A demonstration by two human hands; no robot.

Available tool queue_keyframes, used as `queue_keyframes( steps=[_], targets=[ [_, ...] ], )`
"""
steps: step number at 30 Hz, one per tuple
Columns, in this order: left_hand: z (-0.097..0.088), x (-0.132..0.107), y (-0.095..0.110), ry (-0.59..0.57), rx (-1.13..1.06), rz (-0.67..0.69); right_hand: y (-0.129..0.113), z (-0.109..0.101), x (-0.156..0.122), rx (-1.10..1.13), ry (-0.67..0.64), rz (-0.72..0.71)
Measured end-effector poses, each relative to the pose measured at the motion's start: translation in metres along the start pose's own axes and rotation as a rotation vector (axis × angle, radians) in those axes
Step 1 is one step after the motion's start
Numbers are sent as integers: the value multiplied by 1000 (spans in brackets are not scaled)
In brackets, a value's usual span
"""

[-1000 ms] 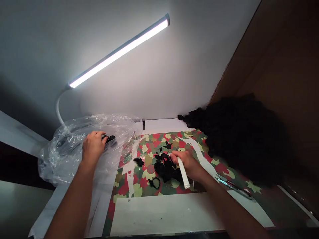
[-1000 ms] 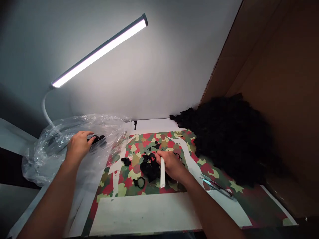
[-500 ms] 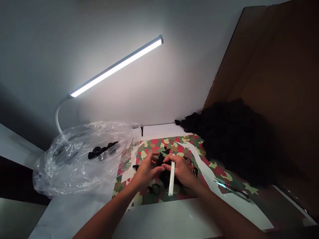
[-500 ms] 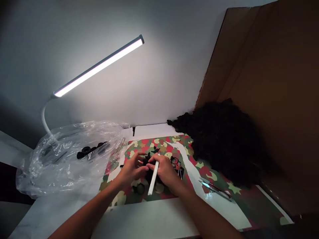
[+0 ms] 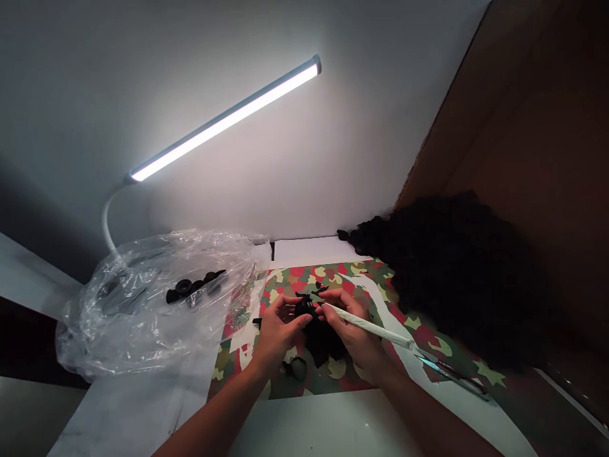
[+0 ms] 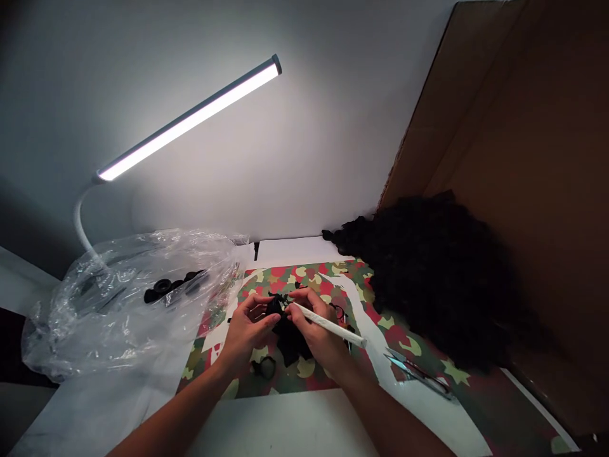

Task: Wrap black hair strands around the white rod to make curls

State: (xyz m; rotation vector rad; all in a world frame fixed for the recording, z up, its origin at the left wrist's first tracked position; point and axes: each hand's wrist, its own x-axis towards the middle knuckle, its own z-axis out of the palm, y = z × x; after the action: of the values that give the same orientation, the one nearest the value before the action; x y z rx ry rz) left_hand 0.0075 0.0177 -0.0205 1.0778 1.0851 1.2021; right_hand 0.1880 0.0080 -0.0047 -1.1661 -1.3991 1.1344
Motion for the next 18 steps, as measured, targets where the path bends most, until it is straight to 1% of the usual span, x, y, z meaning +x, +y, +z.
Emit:
queue_keyframes(
  steps=[4,8,12,15,17,18],
  targets=[
    [0,-2,1,-8,-29,-54,-8,2,-3,-73,-67,-32],
    [0,-4,2,30,-15,15,-11,2,-4,-87,-135,-63],
    [-1,-3,1,17,6,31,-13,4,-6,-126,-144,-55],
    [0,-5,1,22,48,87,-15,7,-6,-191,-122,-75],
    [0,-8,2,11,55,150,-13,8,-4,-295,-50,-117],
    [0,-10,3,-3,42,175,-12,7,-2,-362,11,-138]
  ],
)
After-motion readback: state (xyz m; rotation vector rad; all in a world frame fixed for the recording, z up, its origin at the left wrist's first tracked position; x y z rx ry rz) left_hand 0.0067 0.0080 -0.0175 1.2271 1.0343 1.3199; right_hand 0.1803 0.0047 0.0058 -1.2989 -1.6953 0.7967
